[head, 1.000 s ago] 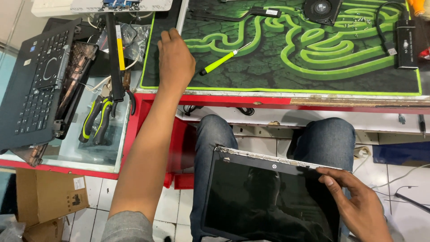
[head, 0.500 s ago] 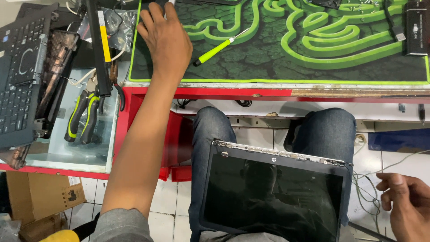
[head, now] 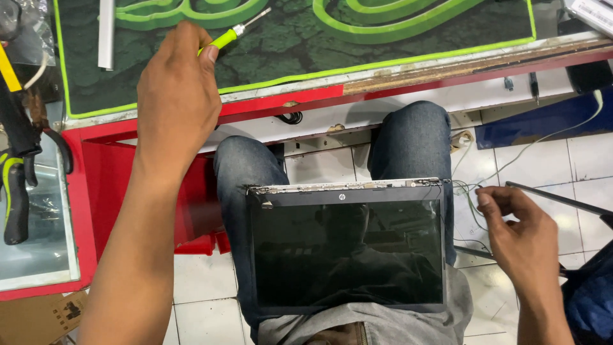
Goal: The person works on a disassembled laptop, initially handling the motherboard and then focusing on the screen assembly. They remove a metal strip from the top of the screen and later insert a thin white strip into the screen's edge, pressing it into place.
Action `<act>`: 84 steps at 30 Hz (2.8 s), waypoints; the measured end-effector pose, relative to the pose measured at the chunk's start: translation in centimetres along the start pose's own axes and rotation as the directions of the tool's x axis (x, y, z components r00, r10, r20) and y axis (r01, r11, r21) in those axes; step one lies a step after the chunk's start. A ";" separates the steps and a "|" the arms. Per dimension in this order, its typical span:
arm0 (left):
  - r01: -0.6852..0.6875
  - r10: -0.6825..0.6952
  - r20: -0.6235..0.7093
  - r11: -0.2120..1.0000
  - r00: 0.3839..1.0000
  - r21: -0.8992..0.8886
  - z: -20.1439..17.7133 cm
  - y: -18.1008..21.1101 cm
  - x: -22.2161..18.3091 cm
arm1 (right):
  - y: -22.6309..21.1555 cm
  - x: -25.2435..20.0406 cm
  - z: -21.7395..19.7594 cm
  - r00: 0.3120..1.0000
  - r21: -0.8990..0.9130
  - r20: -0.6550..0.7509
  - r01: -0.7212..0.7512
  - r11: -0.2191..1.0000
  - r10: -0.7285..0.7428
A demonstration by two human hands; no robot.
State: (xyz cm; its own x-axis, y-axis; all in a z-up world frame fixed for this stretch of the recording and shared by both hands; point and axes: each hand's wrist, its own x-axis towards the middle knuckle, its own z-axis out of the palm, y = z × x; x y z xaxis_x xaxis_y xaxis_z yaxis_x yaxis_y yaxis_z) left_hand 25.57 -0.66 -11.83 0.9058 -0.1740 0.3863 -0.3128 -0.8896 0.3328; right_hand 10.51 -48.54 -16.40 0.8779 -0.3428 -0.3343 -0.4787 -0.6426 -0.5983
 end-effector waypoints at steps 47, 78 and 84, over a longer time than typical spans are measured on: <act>-0.339 0.331 0.289 0.941 0.898 -0.025 4.4 11.2 -7.5 | 1.1 0.8 4.2 0.991 0.164 0.085 0.090 0.982 -0.105; 0.597 -0.265 0.673 0.734 0.691 -0.324 4.6 15.1 -14.1 | 1.5 -11.1 -3.5 0.926 0.466 -0.258 0.370 0.804 -0.277; 0.799 -0.588 0.550 0.514 0.593 -0.312 4.4 17.0 -16.8 | -10.0 -9.2 -3.3 0.991 0.667 -0.062 0.131 0.733 -0.120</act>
State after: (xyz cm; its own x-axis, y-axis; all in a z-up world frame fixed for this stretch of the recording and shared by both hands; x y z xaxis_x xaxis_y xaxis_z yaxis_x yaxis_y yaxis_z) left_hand 6.29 -14.69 -16.51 0.8781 0.1876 -0.4402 0.4742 -0.4647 0.7478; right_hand 7.28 -41.19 -4.96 0.9279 -0.3051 -0.2142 -0.2429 -0.0589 -0.9683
